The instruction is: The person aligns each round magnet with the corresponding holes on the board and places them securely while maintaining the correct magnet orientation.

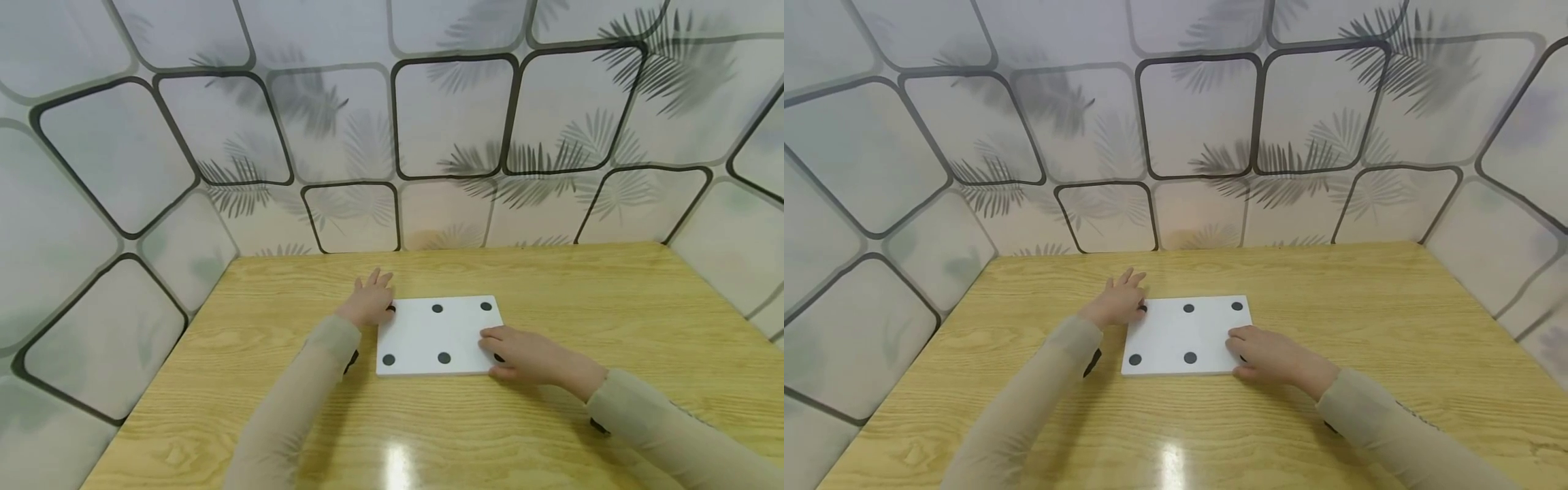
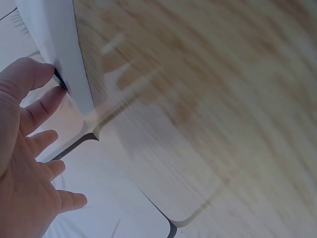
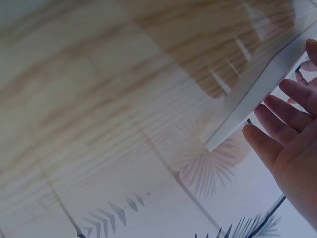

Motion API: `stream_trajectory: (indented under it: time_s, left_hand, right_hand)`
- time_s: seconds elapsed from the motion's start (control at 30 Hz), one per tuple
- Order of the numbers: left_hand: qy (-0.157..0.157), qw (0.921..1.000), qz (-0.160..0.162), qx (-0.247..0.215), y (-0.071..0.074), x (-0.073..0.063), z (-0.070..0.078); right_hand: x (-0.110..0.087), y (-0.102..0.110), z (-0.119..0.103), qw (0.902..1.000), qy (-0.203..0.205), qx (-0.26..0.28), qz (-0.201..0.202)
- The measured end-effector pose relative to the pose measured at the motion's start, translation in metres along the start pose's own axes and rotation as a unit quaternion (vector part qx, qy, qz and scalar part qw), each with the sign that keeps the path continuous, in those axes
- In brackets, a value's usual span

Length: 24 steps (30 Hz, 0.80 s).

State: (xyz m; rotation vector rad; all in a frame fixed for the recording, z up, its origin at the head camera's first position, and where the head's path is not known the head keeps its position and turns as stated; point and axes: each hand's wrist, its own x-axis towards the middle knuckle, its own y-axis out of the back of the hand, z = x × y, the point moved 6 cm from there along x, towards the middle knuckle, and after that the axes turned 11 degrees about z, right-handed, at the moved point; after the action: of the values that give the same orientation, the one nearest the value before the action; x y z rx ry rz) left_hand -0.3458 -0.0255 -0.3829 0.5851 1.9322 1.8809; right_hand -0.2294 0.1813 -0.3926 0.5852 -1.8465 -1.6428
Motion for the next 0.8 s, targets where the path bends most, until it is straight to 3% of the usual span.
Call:
stream_trajectory:
  time_s: [0.6,0.8]
  left_hand:
    - [0.015,0.9998,-0.008,-0.014,-0.0001,-0.0023,-0.0010]
    - [0.006,1.0000,-0.001,-0.003,-0.0002,-0.0021,-0.0013]
  right_hand:
    - [-0.0001,0.0034,0.0003,0.9997,-0.014,0.016,-0.010]
    - [0.0010,0.0036,0.0027,0.9995,-0.014,0.028,-0.006]
